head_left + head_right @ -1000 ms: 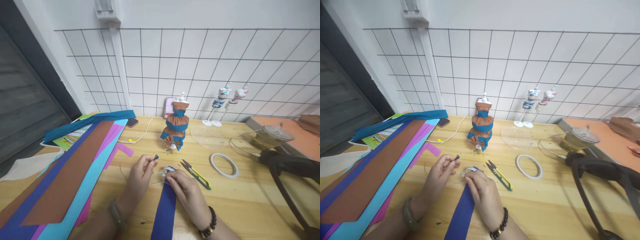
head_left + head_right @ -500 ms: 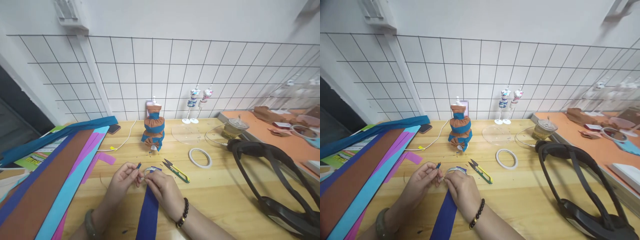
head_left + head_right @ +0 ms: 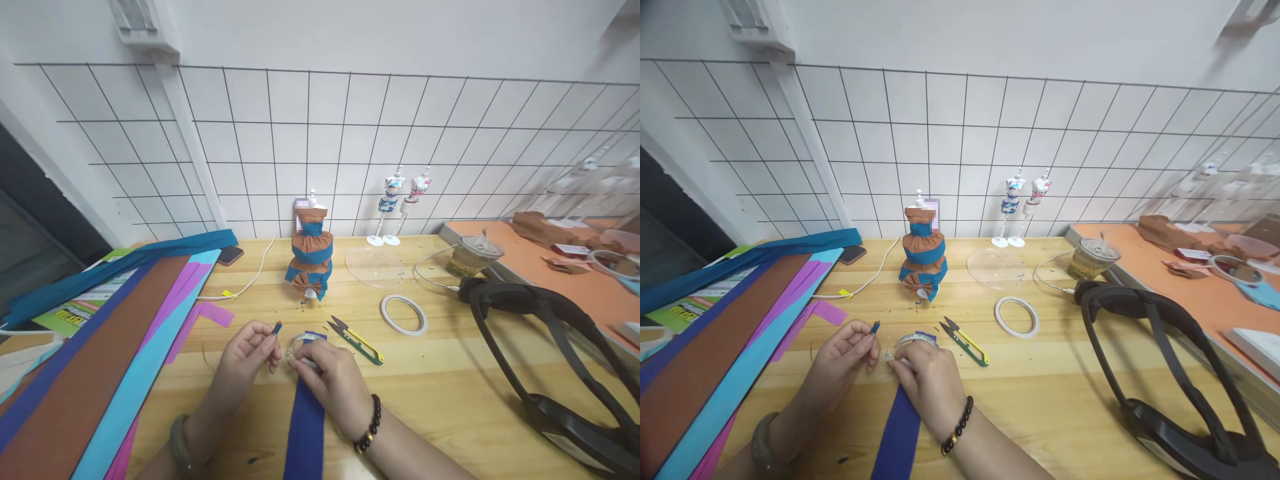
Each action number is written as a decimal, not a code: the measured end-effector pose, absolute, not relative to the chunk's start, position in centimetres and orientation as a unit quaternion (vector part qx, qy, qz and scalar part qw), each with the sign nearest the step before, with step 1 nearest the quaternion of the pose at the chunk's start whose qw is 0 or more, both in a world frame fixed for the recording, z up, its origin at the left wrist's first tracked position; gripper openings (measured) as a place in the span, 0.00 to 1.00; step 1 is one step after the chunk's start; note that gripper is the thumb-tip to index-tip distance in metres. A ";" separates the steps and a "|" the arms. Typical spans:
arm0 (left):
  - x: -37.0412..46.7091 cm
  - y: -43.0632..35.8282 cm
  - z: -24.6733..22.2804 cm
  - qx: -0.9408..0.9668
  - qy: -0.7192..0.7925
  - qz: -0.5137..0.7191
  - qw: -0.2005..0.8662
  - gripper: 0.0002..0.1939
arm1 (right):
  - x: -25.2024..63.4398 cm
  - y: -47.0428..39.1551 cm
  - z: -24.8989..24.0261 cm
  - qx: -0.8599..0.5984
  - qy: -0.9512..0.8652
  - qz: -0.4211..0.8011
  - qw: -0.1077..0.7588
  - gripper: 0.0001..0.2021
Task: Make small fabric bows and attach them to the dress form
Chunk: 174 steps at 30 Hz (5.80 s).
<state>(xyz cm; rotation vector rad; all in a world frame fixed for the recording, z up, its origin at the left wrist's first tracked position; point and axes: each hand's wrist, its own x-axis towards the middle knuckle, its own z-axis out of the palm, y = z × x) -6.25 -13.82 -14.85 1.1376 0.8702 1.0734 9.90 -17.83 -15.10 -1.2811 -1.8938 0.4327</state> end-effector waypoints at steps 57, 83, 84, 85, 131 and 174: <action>-5.4 -13.8 -14.9 0.565 0.540 0.402 0.477 0.20 | 9.7 -17.5 -15.9 -0.473 -0.714 0.215 0.469 0.11; -5.1 -14.7 -14.9 0.638 0.483 0.402 0.444 0.08 | 9.5 -17.7 -16.0 -0.483 -0.653 0.297 0.502 0.07; -5.2 -14.7 -15.1 0.643 0.484 0.402 0.438 0.08 | 9.5 -17.7 -16.1 -0.483 -0.650 0.307 0.501 0.07; -5.2 -14.7 -15.2 0.645 0.483 0.403 0.434 0.07 | 9.5 -17.7 -16.2 -0.484 -0.646 0.316 0.499 0.08; -5.7 -15.4 -14.4 0.657 0.389 0.378 0.523 0.08 | 9.7 -17.9 -16.1 -0.515 -0.598 0.403 0.464 0.10; -5.4 -14.5 -15.3 0.535 0.387 0.366 0.656 0.14 | 10.1 -17.6 -16.5 -0.509 -0.643 0.390 0.418 0.11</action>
